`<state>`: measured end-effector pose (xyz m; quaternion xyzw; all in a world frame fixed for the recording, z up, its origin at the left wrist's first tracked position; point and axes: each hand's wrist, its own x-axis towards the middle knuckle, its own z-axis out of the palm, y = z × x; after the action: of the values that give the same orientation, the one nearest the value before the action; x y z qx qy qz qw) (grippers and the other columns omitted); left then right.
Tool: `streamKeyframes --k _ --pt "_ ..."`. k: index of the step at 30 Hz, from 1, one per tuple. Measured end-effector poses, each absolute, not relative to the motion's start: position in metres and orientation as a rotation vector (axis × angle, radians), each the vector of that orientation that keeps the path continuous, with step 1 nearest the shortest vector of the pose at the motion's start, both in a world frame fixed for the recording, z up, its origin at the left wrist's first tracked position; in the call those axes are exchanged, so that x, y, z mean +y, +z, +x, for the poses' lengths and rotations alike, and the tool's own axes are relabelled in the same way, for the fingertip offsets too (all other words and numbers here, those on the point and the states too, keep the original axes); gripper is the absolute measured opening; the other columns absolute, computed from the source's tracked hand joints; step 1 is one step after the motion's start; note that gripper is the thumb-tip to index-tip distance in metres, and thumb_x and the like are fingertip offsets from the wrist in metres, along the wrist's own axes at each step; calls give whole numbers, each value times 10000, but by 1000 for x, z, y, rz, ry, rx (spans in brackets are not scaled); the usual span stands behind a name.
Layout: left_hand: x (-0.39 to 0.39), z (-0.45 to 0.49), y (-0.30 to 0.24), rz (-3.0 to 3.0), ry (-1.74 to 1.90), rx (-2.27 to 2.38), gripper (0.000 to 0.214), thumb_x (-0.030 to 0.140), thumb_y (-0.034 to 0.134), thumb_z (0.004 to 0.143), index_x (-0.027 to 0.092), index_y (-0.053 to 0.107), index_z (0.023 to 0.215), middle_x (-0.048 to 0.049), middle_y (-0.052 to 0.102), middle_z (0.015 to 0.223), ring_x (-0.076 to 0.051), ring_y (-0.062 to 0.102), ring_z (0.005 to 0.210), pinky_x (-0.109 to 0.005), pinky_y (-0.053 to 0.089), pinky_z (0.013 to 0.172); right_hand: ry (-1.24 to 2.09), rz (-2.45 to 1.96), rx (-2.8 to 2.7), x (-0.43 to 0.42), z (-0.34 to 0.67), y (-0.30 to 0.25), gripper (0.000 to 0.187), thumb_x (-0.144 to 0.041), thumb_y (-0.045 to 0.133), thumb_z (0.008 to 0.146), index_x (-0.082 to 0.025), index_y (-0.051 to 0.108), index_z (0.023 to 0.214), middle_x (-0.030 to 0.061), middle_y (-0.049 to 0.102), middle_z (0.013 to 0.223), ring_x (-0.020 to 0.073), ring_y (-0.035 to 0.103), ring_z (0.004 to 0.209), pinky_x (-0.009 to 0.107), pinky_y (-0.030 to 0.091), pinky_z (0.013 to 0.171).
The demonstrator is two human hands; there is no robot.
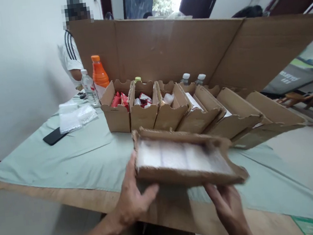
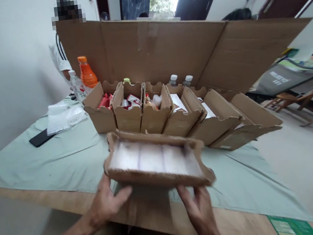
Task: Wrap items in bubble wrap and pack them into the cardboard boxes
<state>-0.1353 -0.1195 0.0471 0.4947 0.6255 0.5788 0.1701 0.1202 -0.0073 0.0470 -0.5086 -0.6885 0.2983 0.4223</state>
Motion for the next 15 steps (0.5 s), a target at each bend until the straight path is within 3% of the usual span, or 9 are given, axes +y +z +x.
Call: streamKeyframes --k 4,9,15 --pt "-141 -132 50 1431 1646 1787 836 383 725 871 268 325 1596 -141 535 1534 -360 523 1427 -538 470 1173 675 -1328 -1682 -37 123 52 650 -619 656 876 -183 661 1358 148 681 1384 424 565 1350 515 497 1078" --pt "-128 -190 86 1286 1728 1947 853 442 741 835 188 365 1558 -159 637 1391 -366 603 1317 -527 507 1109 853 -968 -1802 -9 42 85 552 -650 659 864 -188 726 1158 134 763 1121 336 699 1035 454 582 883" --pt "-147 -186 61 1318 1756 2062 823 400 735 857 191 367 1563 -185 541 1515 -371 506 1435 -548 418 1199 949 -914 -1825 6 35 62 564 -661 706 828 -202 717 1156 145 746 1203 372 660 1172 529 519 1021"
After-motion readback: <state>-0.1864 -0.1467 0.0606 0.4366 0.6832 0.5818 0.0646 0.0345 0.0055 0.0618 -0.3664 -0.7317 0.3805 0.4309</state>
